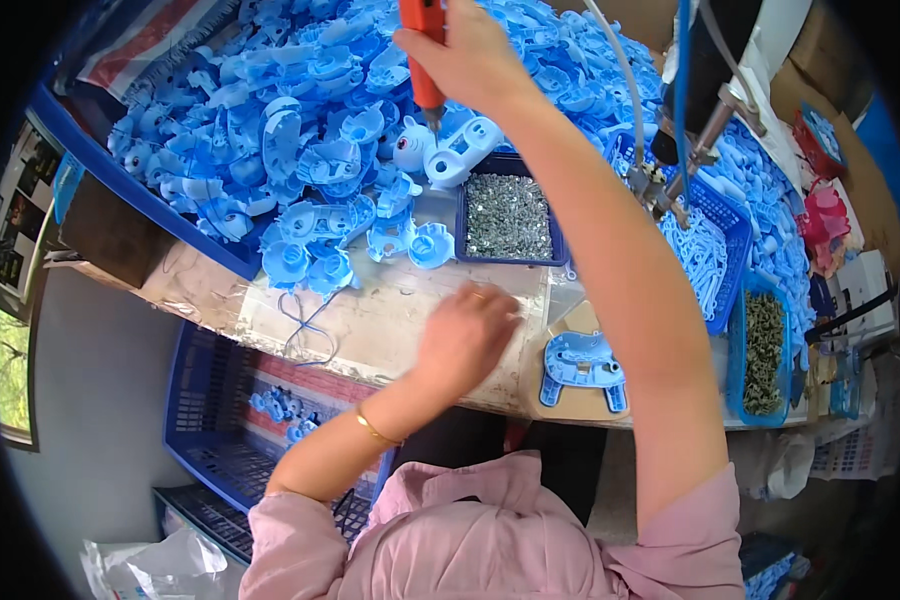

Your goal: Assembling small blue plastic toy animals by attaching components with a glue gun and soldering-style heating tool.

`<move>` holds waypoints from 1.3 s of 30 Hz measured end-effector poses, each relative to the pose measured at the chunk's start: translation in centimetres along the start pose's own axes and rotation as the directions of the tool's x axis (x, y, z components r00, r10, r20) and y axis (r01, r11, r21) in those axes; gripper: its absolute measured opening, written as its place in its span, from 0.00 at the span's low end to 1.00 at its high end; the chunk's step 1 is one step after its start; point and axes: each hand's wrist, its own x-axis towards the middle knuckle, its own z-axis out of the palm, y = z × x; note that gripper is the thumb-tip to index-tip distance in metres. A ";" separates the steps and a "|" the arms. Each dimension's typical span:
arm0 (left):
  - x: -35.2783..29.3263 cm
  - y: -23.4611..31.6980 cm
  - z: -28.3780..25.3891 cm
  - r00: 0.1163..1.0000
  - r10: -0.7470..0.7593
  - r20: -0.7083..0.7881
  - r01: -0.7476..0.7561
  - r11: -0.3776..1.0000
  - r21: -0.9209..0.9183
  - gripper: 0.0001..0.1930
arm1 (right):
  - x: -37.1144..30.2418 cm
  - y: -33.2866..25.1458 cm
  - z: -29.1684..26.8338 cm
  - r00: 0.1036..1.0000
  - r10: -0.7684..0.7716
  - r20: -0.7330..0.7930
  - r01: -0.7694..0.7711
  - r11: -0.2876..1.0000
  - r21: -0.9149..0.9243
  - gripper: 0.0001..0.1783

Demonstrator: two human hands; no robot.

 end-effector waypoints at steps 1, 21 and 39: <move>0.3 -1.2 -0.6 1.000 -0.020 -0.007 0.020 0.998 0.058 0.02 | -1.3 -1.2 -1.5 0.987 0.110 0.119 -0.125 0.984 0.129 0.20; 11.2 -8.2 2.6 0.943 -0.087 0.321 -0.080 0.877 0.473 0.10 | -12.5 -2.5 -11.4 0.949 0.293 0.121 -0.296 0.955 0.012 0.25; 4.6 -0.1 2.3 0.927 0.376 0.012 -0.375 0.925 -0.062 0.09 | -15.7 -5.3 -10.2 0.909 0.379 0.175 -0.417 0.804 0.423 0.15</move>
